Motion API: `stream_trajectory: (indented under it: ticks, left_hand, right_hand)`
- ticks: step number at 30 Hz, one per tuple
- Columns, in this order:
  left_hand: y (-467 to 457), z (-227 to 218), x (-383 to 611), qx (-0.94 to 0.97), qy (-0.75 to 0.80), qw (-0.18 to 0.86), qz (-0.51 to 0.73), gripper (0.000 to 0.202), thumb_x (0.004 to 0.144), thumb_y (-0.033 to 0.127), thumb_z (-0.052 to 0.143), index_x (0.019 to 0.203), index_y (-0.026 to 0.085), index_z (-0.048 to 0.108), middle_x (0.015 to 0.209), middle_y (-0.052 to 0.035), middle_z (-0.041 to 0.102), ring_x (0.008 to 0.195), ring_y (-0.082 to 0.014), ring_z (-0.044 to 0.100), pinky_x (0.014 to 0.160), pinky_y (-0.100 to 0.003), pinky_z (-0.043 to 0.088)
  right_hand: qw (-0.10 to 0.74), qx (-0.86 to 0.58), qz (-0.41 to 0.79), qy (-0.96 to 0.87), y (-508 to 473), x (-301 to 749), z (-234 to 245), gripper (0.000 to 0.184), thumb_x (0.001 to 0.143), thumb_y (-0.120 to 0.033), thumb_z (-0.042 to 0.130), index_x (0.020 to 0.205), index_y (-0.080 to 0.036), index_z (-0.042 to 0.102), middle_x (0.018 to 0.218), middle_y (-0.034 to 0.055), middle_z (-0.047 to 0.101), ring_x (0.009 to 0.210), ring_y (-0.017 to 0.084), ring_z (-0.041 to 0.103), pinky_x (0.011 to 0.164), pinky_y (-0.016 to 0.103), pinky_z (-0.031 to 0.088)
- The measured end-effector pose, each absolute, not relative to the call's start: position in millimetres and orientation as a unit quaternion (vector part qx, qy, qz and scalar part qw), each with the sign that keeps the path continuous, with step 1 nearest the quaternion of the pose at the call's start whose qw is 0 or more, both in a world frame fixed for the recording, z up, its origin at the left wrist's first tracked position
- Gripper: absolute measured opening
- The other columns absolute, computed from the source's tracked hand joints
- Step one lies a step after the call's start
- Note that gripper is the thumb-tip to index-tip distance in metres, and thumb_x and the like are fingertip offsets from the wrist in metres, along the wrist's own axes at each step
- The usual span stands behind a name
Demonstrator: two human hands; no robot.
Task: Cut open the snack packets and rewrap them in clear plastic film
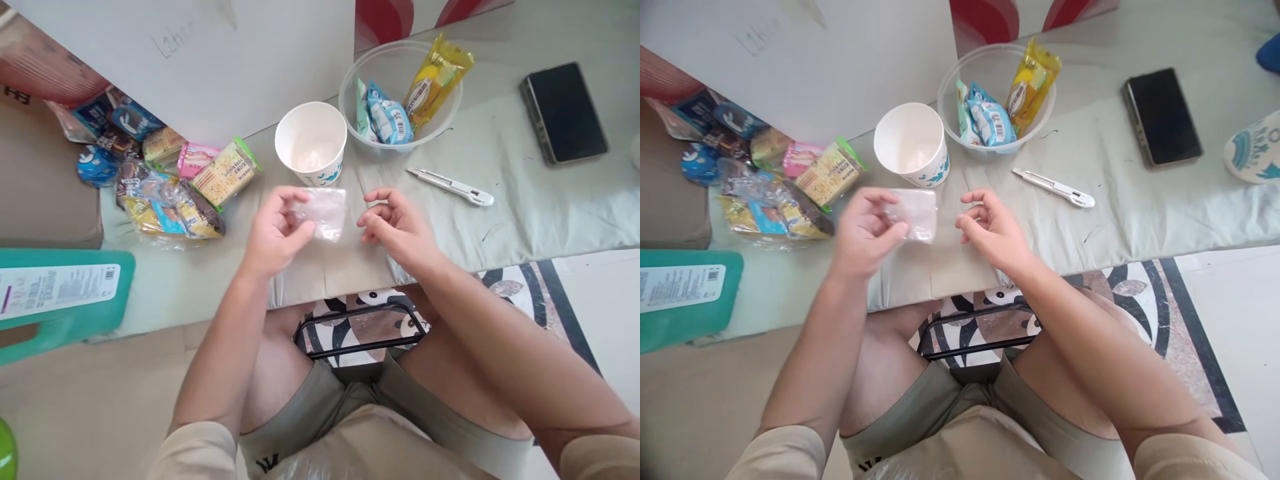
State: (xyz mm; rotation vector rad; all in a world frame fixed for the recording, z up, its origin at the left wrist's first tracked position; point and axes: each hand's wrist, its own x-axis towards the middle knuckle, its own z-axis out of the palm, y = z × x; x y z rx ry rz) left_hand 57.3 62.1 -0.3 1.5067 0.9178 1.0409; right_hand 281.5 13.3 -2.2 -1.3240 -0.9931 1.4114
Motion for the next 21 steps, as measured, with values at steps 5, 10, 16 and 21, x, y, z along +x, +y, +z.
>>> stream_trajectory:
  ticks: [5, 10, 16, 21]
  left_hand:
    - [122.6, 53.4, 52.9, 0.709, 0.432, 0.373, 0.413, 0.027, 0.08, 0.006, 0.081, 0.102, 0.017, 0.069, 0.088, 0.0022, 0.063, 0.07, -0.0058, 0.057, 0.083, -0.031, 0.059]
    - [183.2, 96.1, 91.5, 0.806, 0.544, 0.229, 0.047, 0.045, 0.084, -0.009, 0.055, 0.123, 0.009, 0.067, 0.095, 0.0009, 0.056, 0.112, -0.0273, 0.068, 0.101, -0.069, 0.051]
    - [200.6, 106.0, 125.3, 0.843, 0.475, 0.164, -0.195, 0.053, 0.084, -0.009, 0.055, 0.127, 0.017, 0.071, 0.109, 0.0005, 0.063, 0.119, -0.0282, 0.065, 0.108, -0.061, 0.05]
    - [192.9, 94.9, 132.9, 0.861, 0.44, 0.194, -0.162, 0.034, 0.082, -0.002, 0.059, 0.101, 0.017, 0.08, 0.106, -0.0053, 0.071, 0.103, -0.0248, 0.066, 0.107, -0.051, 0.051]
  right_hand:
    - [0.495, -0.561, 0.555, -0.363, 19.0, 287.4, 1.2, 0.03, 0.079, -0.036, 0.07, 0.1, -0.024, 0.052, 0.07, -0.0076, 0.064, 0.054, 0.01, 0.06, 0.057, 0.027, 0.047]
    - [0.464, -0.557, 0.599, -0.342, 19.0, 283.4, 0.7, 0.036, 0.078, -0.046, 0.069, 0.101, -0.023, 0.052, 0.073, -0.0071, 0.064, 0.053, 0.009, 0.059, 0.055, 0.026, 0.045]
    - [0.444, -0.554, 0.614, -0.345, 19.3, 280.8, 0.3, 0.035, 0.079, -0.049, 0.068, 0.099, -0.023, 0.054, 0.073, -0.0066, 0.064, 0.055, 0.009, 0.058, 0.057, 0.026, 0.044]
    - [0.444, -0.544, 0.627, -0.339, 19.0, 278.9, 0.7, 0.033, 0.081, -0.049, 0.066, 0.097, -0.022, 0.056, 0.073, -0.0066, 0.062, 0.055, 0.007, 0.058, 0.058, 0.025, 0.044]
